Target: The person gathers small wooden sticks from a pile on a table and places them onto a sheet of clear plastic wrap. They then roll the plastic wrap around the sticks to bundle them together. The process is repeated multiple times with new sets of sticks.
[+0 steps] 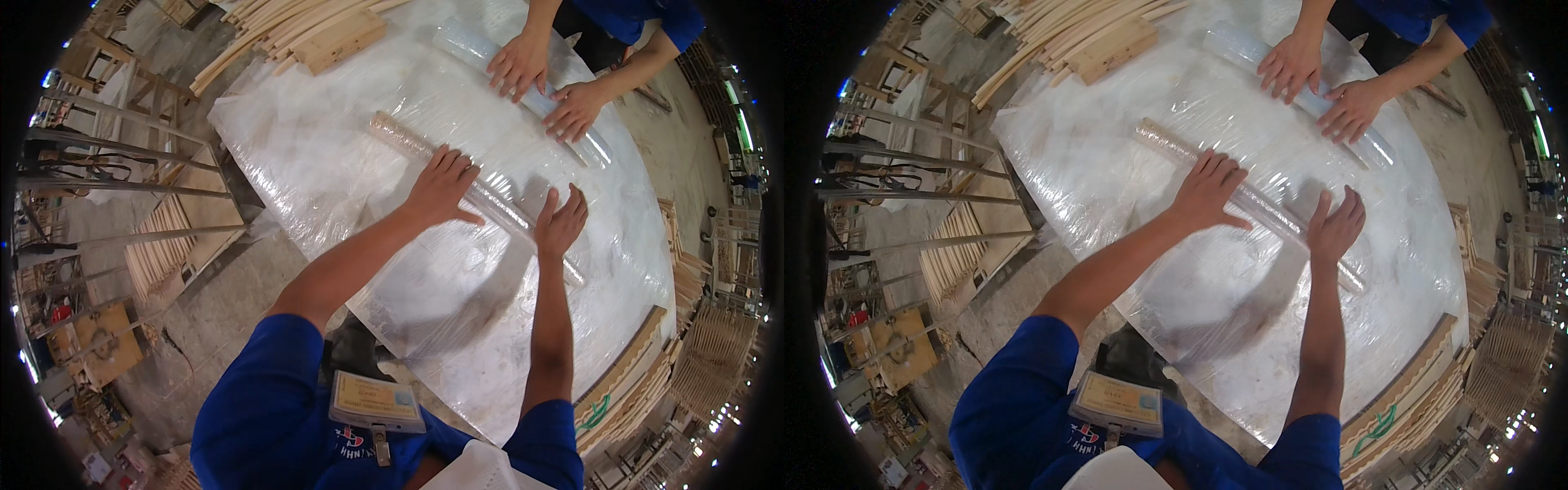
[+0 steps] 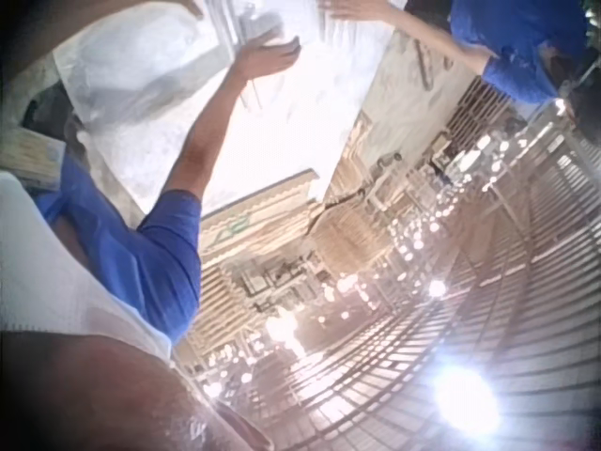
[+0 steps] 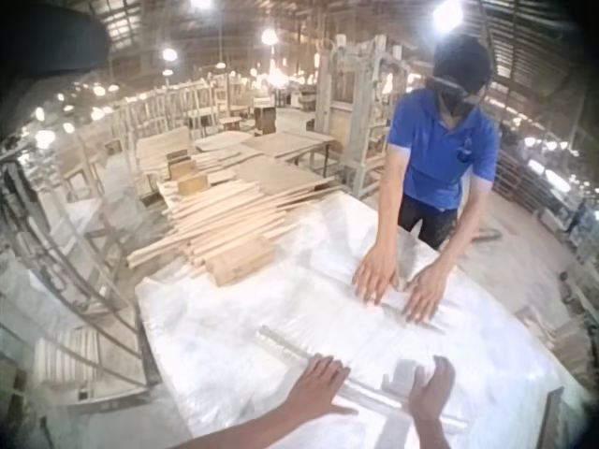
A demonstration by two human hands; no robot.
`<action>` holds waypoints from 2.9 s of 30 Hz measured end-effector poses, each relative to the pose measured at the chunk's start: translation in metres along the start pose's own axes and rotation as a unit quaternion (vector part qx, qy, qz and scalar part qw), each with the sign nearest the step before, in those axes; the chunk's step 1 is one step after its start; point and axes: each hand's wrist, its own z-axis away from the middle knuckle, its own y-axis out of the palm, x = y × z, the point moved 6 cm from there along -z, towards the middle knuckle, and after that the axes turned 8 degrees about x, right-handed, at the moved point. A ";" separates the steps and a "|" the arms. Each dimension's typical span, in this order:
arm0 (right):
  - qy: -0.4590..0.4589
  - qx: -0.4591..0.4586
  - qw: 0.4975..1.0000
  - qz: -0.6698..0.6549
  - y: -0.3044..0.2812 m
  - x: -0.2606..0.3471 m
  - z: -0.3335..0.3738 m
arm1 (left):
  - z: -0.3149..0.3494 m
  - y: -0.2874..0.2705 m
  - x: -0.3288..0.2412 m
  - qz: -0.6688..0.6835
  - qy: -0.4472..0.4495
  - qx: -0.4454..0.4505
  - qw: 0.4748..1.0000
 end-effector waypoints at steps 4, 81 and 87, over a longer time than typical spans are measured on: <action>0.104 0.131 0.986 -0.001 0.022 -0.030 -0.027 | -0.049 0.029 0.013 0.005 -0.019 0.153 0.988; -0.049 0.235 0.969 -0.062 -0.057 0.131 0.210 | 0.103 -0.054 0.033 -0.005 -0.107 0.273 0.956; -0.032 0.152 0.987 -0.032 -0.017 0.122 0.128 | 0.084 -0.060 0.052 0.023 -0.107 0.036 0.993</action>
